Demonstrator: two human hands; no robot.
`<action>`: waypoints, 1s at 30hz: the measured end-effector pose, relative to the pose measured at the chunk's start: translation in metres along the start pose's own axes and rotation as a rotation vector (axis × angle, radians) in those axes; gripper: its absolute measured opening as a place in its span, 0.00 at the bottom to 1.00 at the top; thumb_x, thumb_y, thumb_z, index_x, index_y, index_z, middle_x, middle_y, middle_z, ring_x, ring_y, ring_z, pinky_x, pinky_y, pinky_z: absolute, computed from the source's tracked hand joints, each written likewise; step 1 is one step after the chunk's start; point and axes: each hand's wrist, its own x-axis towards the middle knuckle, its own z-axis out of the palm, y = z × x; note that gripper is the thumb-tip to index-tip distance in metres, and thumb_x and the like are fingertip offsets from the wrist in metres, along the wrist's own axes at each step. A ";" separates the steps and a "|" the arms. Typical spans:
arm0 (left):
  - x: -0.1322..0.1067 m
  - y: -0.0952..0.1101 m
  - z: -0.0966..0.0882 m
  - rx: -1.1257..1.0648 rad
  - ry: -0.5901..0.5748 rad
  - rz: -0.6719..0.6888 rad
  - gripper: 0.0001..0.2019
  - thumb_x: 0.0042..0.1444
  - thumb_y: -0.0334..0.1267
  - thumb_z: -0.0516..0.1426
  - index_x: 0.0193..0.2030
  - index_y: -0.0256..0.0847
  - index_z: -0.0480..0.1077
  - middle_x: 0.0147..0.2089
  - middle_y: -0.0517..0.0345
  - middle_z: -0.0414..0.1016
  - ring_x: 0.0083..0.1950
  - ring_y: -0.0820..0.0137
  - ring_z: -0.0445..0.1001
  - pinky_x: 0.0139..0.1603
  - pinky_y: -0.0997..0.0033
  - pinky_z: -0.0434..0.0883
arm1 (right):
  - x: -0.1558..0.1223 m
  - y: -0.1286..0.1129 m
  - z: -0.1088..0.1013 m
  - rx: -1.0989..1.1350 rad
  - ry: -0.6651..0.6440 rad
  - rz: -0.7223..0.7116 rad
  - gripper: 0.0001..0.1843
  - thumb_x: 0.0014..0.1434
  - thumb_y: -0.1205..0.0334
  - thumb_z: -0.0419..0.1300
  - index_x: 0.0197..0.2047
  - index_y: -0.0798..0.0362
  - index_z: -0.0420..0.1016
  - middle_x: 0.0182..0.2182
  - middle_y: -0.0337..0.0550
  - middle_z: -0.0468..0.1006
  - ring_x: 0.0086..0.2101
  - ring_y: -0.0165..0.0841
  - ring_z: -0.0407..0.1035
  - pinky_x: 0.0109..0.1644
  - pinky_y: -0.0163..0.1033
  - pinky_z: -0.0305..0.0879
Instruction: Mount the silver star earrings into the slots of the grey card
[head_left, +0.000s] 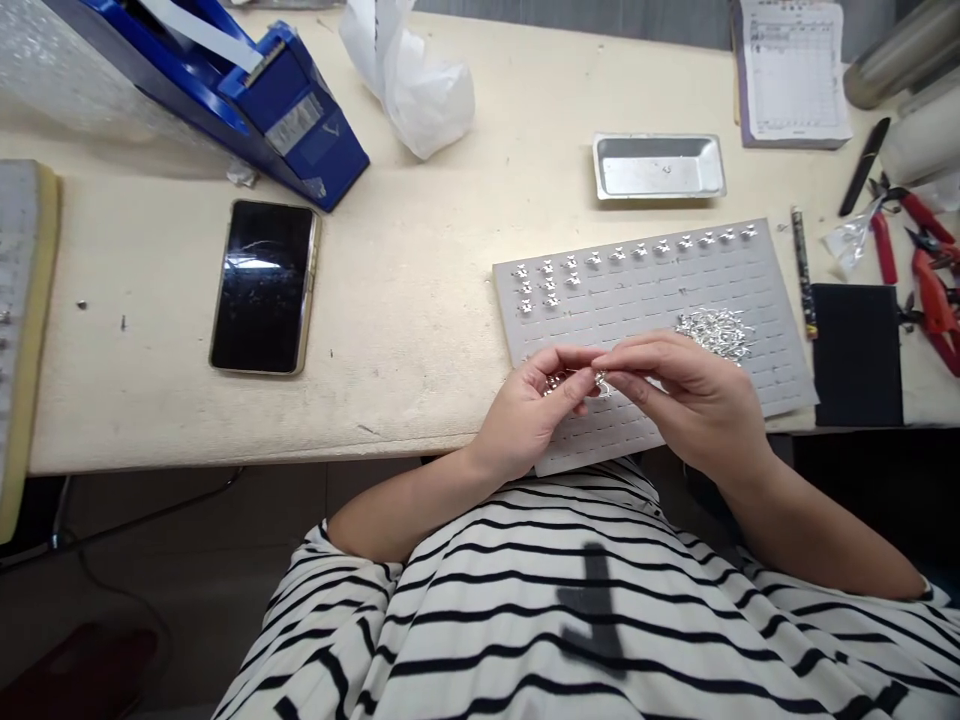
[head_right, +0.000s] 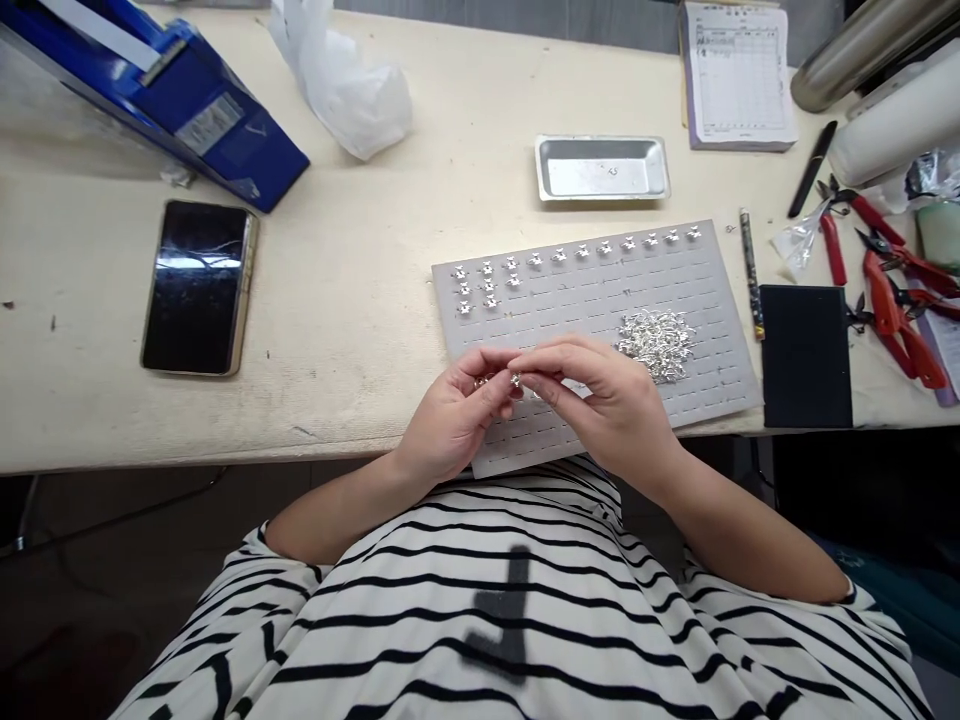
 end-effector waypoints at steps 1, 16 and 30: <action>0.000 -0.001 -0.001 0.027 0.002 0.010 0.09 0.61 0.44 0.68 0.45 0.44 0.80 0.42 0.59 0.80 0.42 0.75 0.76 0.40 0.78 0.72 | -0.001 0.000 0.000 -0.003 0.004 0.007 0.12 0.66 0.66 0.66 0.49 0.39 0.83 0.43 0.37 0.86 0.43 0.34 0.80 0.48 0.43 0.79; 0.004 -0.001 0.004 -0.118 0.106 0.068 0.12 0.59 0.37 0.69 0.49 0.46 0.78 0.42 0.63 0.78 0.41 0.77 0.78 0.45 0.78 0.75 | 0.012 -0.002 -0.003 -0.294 0.038 -0.187 0.10 0.68 0.69 0.63 0.49 0.46 0.79 0.40 0.36 0.86 0.39 0.30 0.80 0.42 0.36 0.76; 0.005 0.008 0.002 -0.341 0.132 -0.035 0.03 0.65 0.30 0.61 0.44 0.38 0.77 0.41 0.58 0.79 0.41 0.78 0.79 0.40 0.81 0.76 | 0.070 0.084 0.006 -0.727 0.180 -0.334 0.06 0.71 0.64 0.57 0.42 0.47 0.74 0.39 0.45 0.81 0.38 0.38 0.74 0.38 0.43 0.71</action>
